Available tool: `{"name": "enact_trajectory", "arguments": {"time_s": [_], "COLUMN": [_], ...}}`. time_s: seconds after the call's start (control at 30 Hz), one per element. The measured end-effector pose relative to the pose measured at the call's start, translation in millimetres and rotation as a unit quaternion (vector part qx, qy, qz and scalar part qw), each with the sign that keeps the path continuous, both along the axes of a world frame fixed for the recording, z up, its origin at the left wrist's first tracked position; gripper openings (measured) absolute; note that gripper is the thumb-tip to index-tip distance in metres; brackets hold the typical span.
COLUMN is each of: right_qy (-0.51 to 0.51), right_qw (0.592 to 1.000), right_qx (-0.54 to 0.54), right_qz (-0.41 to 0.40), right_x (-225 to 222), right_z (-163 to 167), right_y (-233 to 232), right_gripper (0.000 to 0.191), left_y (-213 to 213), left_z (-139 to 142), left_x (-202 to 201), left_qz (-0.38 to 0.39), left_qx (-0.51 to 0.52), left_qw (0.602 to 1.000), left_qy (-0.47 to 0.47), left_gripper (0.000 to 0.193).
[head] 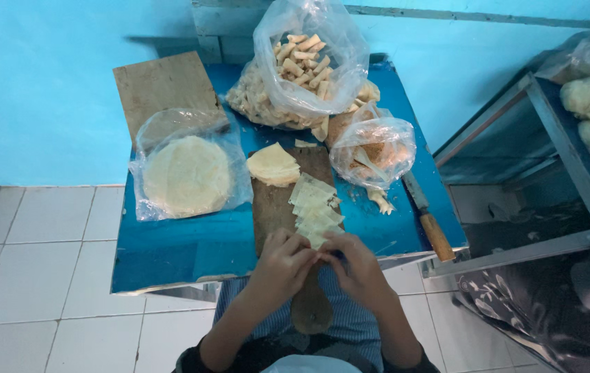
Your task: The person sits at a blue table and folds thin square dough wrappers by hand, rolling each piece into a small cylindrical roll. The finished rolls are placed into a plastic bag on the table alongside other dough pieces and a knife.
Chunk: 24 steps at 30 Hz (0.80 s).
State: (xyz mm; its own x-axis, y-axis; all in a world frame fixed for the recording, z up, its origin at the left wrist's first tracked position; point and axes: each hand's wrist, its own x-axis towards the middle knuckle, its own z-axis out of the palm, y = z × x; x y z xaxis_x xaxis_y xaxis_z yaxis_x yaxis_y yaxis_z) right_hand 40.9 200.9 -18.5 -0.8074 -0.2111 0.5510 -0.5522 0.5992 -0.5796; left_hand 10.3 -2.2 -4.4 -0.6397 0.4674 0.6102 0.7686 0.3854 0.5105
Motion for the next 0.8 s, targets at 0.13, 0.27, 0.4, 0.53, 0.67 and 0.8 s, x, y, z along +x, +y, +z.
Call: {"name": "enact_trajectory", "arguments": {"time_s": [0.13,0.27,0.4,0.53,0.67,0.8], "right_qy": [-0.163,-0.053,0.043,0.113,0.130,0.122], "right_qw": [0.985,0.998,0.984,0.980,0.984,0.978], "right_qx": [-0.061,0.029,0.157,0.142,0.097,0.142], "right_qz": [-0.024,-0.031,-0.065,-0.079,-0.075,-0.094], "right_x": [-4.9,-5.9,-3.5,2.0,0.8,1.6], "right_z": [3.4,5.9,0.2,-9.0,-15.3,-15.7], "right_y": [2.1,0.4,-4.9,-8.7,-12.7,-14.5], "right_gripper": [0.058,0.060,0.057,0.049,0.045,0.046], "left_y": [1.9,3.5,5.0,6.2,7.0,2.0], "left_z": [-3.5,-3.7,-3.3,-3.6,-4.0,-3.7], "left_x": [-0.1,-0.2,-2.3,-2.9,-4.2,-2.8], "left_qz": [0.020,0.052,0.089,0.104,0.114,0.083], "left_qx": [-0.025,-0.041,-0.053,-0.070,-0.041,-0.009], "left_qw": [0.999,0.998,0.995,0.992,0.993,0.996], "left_qy": [-0.007,-0.003,-0.011,-0.011,-0.013,0.013], "left_gripper": [0.013,0.012,0.010,0.008,0.011,0.013]}}
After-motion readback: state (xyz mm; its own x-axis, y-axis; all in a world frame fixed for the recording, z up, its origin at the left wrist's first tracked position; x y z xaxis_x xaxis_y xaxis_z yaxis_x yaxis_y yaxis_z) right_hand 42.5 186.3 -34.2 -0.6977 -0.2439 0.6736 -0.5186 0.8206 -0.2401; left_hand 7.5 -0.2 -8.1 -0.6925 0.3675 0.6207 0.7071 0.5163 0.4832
